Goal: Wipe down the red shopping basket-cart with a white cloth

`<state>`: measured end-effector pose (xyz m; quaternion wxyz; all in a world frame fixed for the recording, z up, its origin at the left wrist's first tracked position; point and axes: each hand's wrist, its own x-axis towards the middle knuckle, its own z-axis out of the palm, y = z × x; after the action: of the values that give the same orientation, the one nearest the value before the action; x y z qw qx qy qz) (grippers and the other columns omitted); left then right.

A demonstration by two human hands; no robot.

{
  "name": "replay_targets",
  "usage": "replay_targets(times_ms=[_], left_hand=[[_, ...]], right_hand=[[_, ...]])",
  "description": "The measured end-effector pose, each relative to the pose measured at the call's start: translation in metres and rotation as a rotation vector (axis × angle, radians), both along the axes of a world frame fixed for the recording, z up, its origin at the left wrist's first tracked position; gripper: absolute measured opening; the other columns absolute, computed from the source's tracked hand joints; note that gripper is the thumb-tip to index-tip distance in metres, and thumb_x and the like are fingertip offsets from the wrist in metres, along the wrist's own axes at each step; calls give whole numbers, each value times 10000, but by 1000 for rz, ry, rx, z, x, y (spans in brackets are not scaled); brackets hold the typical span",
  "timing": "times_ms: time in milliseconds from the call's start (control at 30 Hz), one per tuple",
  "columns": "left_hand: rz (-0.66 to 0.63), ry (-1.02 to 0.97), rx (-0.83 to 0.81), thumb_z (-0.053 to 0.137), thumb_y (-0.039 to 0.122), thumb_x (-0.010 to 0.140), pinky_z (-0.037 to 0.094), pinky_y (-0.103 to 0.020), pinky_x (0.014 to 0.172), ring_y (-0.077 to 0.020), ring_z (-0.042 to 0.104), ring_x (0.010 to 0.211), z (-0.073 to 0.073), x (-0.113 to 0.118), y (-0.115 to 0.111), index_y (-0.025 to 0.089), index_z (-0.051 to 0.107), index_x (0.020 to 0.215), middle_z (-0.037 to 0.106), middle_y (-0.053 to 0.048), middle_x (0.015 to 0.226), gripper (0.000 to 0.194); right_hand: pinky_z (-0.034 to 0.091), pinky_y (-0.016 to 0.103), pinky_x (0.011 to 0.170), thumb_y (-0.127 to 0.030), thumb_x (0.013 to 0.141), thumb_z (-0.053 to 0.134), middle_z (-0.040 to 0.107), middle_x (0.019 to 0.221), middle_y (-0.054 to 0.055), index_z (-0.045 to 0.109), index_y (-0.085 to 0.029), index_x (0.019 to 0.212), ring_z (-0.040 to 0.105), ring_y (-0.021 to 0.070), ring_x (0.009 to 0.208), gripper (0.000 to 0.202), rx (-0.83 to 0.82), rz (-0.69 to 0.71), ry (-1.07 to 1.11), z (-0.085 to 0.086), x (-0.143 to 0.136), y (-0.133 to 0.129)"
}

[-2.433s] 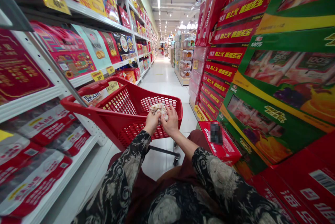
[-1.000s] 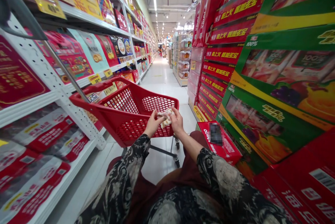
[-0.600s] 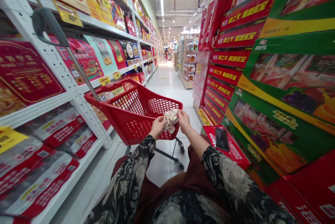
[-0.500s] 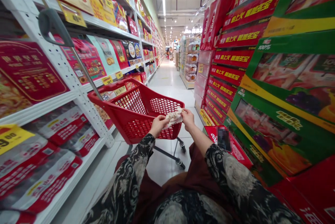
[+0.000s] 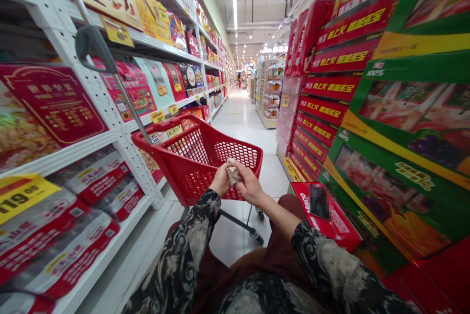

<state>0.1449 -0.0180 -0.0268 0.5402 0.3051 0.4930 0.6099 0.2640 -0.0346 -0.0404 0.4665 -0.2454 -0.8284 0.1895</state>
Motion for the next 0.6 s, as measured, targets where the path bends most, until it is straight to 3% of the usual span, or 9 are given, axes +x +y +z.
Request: replay_targets(times_ms=[67,133,233,300,433,600], left_hand=[[-33,-75,2,563,330,753,464,-230,527,-111,573,504,0,-1,-3,151,561,684,581,8,552,192],[-33,-136,-5,610,282,731,466,-221,524,-102,571,490,-3,-2,-4,143,561,698,587,9,557,150],[10,-147,-1,639,196,699,469,-207,541,-91,576,495,-8,-4,-2,150,549,712,582,30,547,102],[16,-126,2,638,183,698,482,-213,572,-102,598,535,-9,-4,0,155,554,732,584,34,548,95],[-26,-50,-14,561,227,764,517,-259,656,-150,651,666,-5,-2,0,140,581,777,631,-18,619,91],[-29,154,-22,482,247,808,514,-352,817,-219,648,936,4,-8,-3,123,604,966,694,-106,904,235]], right_hand=[[251,485,1115,-93,650,443,462,1392,127,417,-113,1354,378,237,1321,704,8,-4,-79,-5,-2,-2],[284,457,1107,-95,671,437,493,1365,125,426,-112,1347,426,226,1288,676,-44,-15,-75,-8,-3,-2],[343,394,1081,-120,746,433,515,1340,100,463,-150,1320,451,198,1260,575,-79,-195,54,-8,-5,-2],[306,447,1096,-183,774,501,455,1388,110,477,-167,1314,374,237,1315,541,-42,-297,18,-6,-8,-2],[297,446,1107,-214,788,559,369,1442,152,386,-114,1385,293,253,1359,630,-18,-184,-174,-6,-15,3],[332,358,1105,-54,787,456,428,1414,102,385,-162,1393,372,181,1309,620,40,-185,-128,-20,-12,17]])
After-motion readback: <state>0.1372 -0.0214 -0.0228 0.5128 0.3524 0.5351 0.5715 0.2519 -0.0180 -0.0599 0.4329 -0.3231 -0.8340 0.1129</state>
